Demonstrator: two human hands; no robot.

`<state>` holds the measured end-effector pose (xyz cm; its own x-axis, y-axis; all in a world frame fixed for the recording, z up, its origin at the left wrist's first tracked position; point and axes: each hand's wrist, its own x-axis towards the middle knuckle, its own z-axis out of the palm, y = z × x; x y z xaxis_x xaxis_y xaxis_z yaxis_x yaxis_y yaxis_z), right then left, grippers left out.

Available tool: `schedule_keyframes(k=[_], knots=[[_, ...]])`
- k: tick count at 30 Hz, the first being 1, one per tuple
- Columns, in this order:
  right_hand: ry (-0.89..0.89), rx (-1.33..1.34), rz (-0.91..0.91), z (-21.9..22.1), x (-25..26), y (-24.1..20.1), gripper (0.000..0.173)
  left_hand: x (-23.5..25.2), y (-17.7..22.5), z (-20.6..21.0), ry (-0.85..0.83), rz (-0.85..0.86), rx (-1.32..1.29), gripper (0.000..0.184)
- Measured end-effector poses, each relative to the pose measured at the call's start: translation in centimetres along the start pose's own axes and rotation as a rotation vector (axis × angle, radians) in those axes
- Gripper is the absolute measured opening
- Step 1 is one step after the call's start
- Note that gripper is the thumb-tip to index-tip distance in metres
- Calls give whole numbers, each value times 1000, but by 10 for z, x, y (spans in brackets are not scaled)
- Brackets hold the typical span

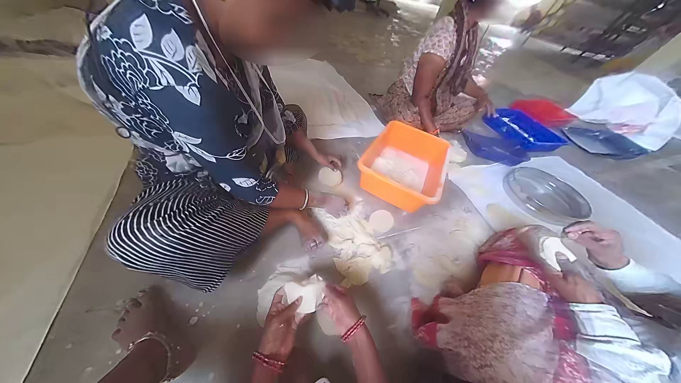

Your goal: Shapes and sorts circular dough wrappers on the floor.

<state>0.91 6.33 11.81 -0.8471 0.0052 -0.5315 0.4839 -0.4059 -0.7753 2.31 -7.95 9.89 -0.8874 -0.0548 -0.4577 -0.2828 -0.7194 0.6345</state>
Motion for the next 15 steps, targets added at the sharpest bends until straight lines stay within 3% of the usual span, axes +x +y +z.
schedule_keyframes(k=[5, 8, 15], knots=[[41, 16, -6, -7, 2, 1, 31, 0, 0, 0, -148, 12, 56, 74], [112, 30, -42, -4, 3, 2, 21, -1, -1, -3, -234, 12, 108, 70], [214, 0, -26, -6, 0, -1, 30, 1, -7, -7, -270, 21, 231, 63]])
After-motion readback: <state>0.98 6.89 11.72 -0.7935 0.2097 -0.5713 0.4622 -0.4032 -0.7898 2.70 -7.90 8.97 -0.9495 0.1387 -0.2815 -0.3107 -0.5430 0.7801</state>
